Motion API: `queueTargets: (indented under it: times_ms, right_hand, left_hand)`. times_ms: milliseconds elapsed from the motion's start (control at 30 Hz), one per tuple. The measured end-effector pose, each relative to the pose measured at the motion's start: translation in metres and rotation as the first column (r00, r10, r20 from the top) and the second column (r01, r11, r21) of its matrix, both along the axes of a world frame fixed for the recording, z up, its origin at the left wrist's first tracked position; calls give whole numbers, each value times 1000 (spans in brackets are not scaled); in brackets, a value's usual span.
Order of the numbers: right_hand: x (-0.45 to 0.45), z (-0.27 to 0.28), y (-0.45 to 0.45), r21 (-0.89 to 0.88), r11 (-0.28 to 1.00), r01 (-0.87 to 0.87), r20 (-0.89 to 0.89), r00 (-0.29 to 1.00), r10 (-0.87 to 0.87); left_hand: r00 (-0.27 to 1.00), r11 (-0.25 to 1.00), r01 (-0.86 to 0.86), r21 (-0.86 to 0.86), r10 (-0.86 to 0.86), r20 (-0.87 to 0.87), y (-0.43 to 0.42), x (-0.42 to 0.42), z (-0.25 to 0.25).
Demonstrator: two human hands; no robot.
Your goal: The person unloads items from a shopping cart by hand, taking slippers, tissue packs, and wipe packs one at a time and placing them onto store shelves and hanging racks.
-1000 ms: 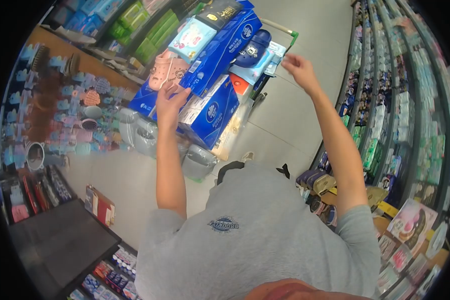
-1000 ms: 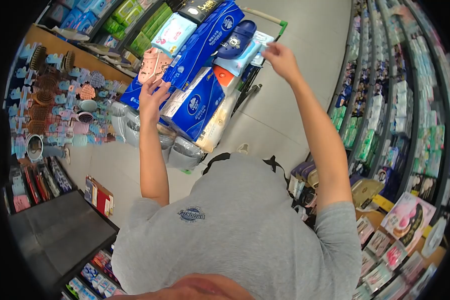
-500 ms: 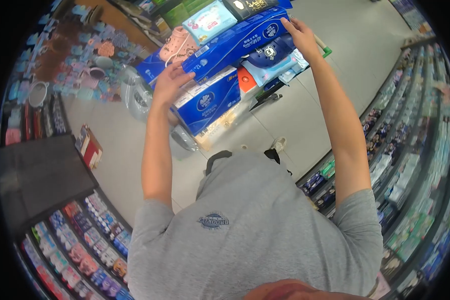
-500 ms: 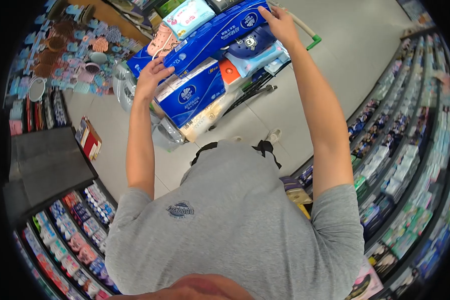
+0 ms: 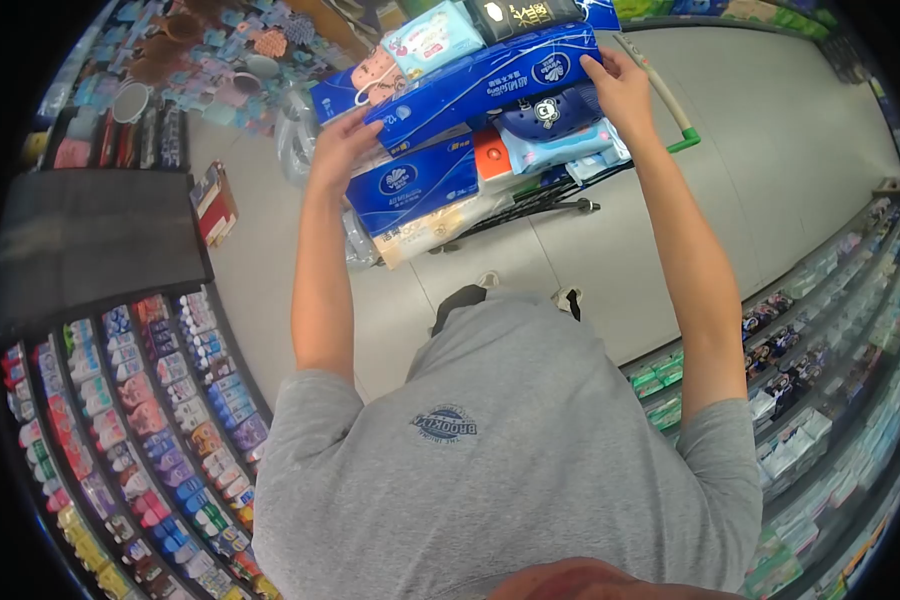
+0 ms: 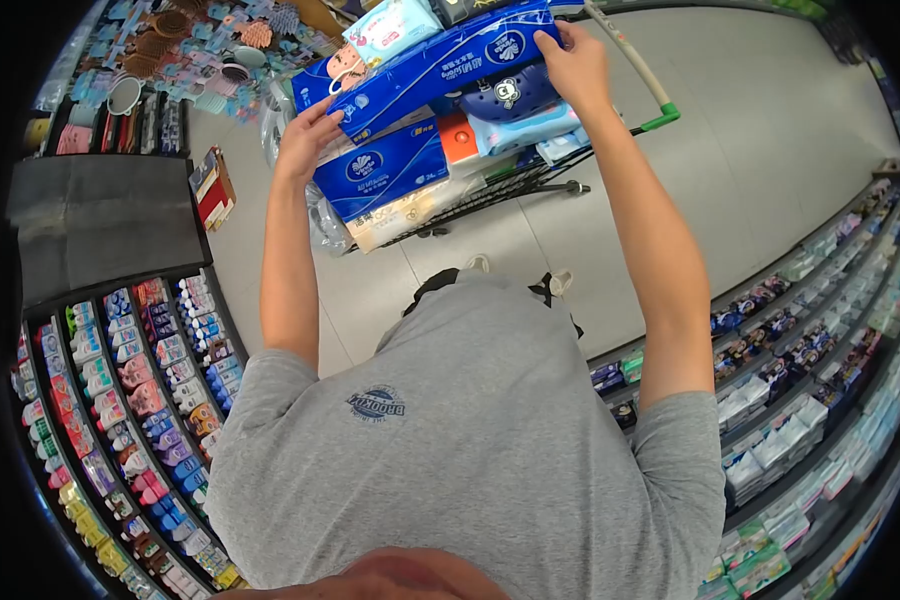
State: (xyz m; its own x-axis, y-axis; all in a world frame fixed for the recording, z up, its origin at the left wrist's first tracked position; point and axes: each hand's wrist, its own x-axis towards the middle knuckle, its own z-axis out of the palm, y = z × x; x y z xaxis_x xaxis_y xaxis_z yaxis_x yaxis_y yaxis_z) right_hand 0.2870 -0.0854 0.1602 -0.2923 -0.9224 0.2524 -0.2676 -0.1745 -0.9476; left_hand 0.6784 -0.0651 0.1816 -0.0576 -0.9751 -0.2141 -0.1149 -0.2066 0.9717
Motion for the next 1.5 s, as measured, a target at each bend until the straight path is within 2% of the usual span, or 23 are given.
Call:
queueTargets:
  times_ms: [300, 600, 833, 900, 1033, 1100, 1167, 1233, 1267, 1300, 1367, 1433, 1500]
  right_hand:
    - [4, 17, 8, 0, 998, 65, -161, 985, -64]
    - [21, 22, 25, 23, 998, 60, -269, 962, -51]
    - [27, 23, 29, 46, 995, 84, -300, 952, -66]
    - [30, 24, 34, 52, 995, 86, -307, 949, -66]
    - [34, 20, 43, 45, 997, 60, -293, 955, -45]
    - [35, 18, 50, 60, 995, 78, -291, 955, -57]
    - [36, 20, 58, 23, 995, 94, -257, 963, -85]
    - [33, 24, 68, 31, 994, 106, -247, 964, -95]
    - [30, 29, 75, -1, 993, 117, -223, 968, -114]
    - [26, 33, 81, -31, 991, 131, -199, 971, -135]
    - [9, 37, 89, -54, 984, 171, -173, 969, -177]
    - [-12, 53, 99, -226, 938, 261, -161, 940, -300]
    - [-37, 74, 111, -197, 922, 332, -149, 920, -363]
  left_hand:
    - [1000, 1000, 12, -15, -11, 26, 6, 5, 2]
    - [997, 998, -66, 18, 67, -49, 22, 21, 5]
    - [999, 996, -27, 80, 31, -42, 18, 35, 3]
    - [994, 993, -76, 94, 83, -70, 18, 35, 4]
    - [993, 992, -71, 104, 80, -88, 16, 44, 5]
    - [977, 991, -119, 67, 129, -171, 24, 43, 11]
    - [980, 997, -58, 55, 67, -188, 28, 50, 9]
    - [957, 1000, -17, -17, 11, -291, 41, 40, 20]
    - [943, 998, 62, -3, -59, -326, 49, 33, 29]
    - [885, 973, 230, -6, -212, -414, 50, 27, 32]
    - [813, 900, 434, -33, -407, -416, 56, 5, 32]
    - [770, 827, 558, -60, -544, -332, 56, -24, 17]
    - [576, 632, 775, 12, -698, -426, 57, -74, 11]
